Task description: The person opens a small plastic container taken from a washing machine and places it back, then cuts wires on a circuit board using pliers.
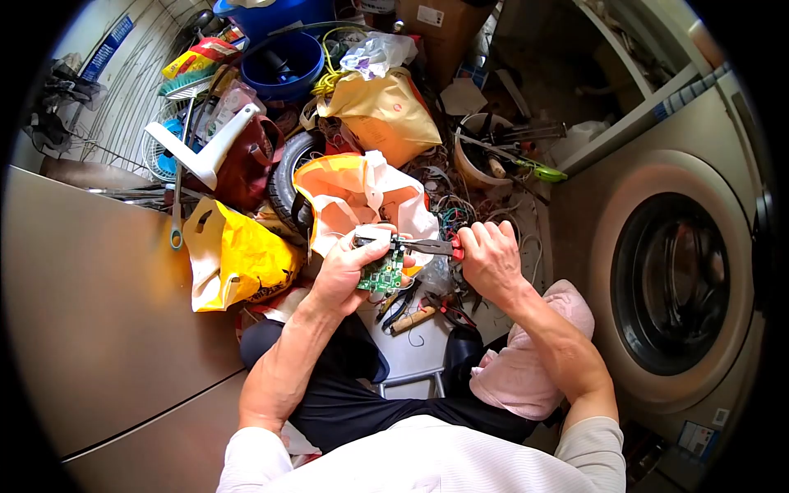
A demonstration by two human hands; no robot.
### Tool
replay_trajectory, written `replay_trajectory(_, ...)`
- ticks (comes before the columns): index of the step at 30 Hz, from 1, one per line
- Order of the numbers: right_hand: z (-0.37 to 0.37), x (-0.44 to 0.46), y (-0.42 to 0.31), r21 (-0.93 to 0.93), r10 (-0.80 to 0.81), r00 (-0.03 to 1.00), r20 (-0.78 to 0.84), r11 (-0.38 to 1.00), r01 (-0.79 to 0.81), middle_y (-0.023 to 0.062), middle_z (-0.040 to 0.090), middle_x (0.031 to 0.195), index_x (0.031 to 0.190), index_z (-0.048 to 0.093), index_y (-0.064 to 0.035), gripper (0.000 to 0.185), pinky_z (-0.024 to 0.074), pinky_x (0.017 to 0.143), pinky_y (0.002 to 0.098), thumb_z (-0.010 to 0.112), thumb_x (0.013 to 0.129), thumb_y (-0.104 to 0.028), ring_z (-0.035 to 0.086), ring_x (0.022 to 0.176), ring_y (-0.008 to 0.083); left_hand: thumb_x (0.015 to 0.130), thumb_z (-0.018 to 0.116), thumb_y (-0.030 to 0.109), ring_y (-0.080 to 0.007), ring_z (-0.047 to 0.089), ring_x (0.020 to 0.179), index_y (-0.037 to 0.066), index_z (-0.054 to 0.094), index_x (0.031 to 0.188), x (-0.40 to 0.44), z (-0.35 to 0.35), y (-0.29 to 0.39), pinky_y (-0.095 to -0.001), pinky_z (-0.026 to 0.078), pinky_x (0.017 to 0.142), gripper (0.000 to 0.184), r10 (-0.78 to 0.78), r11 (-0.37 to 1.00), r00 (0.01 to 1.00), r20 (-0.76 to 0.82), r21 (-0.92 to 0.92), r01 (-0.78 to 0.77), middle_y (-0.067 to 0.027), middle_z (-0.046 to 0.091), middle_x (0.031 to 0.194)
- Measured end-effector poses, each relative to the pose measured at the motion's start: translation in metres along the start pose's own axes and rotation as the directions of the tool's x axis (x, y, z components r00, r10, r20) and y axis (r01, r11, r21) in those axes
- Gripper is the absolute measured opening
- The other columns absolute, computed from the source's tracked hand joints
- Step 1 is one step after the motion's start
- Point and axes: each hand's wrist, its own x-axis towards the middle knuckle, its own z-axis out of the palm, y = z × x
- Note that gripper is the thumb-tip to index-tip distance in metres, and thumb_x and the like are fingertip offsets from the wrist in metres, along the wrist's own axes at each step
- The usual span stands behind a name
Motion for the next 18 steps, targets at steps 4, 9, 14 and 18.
replay_trajectory(4, -0.0005, 0.0003, -0.0014, 0.009, -0.001, 1.0, -0.007, 1.0, 0.001, 0.0041, 0.054, 0.075, 0.08, 0.057, -0.0121, 0.008, 0.0395, 0.072, 0.0392, 0.065, 0.078, -0.012, 0.056, 0.072, 0.0227, 0.099, 0.065, 0.012, -0.031, 0.075, 0.097, 0.0, 0.058, 0.126, -0.0024, 0.0037, 0.0019, -0.0443, 0.068, 0.074, 0.031, -0.009, 1.0, 1.0, -0.022, -0.021, 0.009, -0.0184, 0.069, 0.117)
replay_trajectory(9, 0.0045, -0.0022, -0.0026, 0.049, 0.006, 1.0, 0.031, 0.999, -0.008, 0.0041, 0.057, 0.075, 0.08, 0.058, -0.0119, 0.008, 0.0409, 0.07, 0.0392, 0.065, 0.078, -0.012, 0.059, 0.071, 0.023, 0.099, 0.065, 0.011, -0.0294, 0.075, 0.098, -0.001, 0.056, 0.127, -0.0007, 0.0016, 0.0038, -0.0438, 0.067, 0.074, 0.031, 0.047, 0.997, 0.999, 0.027, 0.052, -0.049, -0.0195, 0.068, 0.12)
replay_trajectory(14, 0.0029, -0.0009, -0.0002, 0.132, 0.004, 0.992, 0.125, 0.991, -0.02, 0.0041, 0.062, 0.075, 0.083, 0.061, -0.011, 0.007, 0.0425, 0.069, 0.0395, 0.066, 0.079, -0.012, 0.064, 0.071, 0.0235, 0.099, 0.063, 0.009, -0.0275, 0.075, 0.097, -0.002, 0.054, 0.127, 0.002, 0.0016, 0.0061, -0.0419, 0.067, 0.074, 0.031, 0.066, 0.994, 0.995, 0.068, 0.082, -0.071, -0.0201, 0.067, 0.123)
replay_trajectory(18, 0.001, -0.0019, 0.0072, 0.185, 0.008, 0.975, 0.224, 0.981, -0.05, 0.0061, 0.066, 0.077, 0.086, 0.063, -0.0095, 0.006, 0.0444, 0.07, 0.04, 0.066, 0.083, -0.013, 0.067, 0.074, 0.0248, 0.098, 0.065, 0.009, -0.0244, 0.074, 0.097, -0.002, 0.057, 0.13, 0.0033, 0.0077, 0.006, -0.0396, 0.067, 0.075, 0.034, 0.076, 0.993, 0.992, 0.096, 0.087, -0.085, -0.0194, 0.067, 0.124)
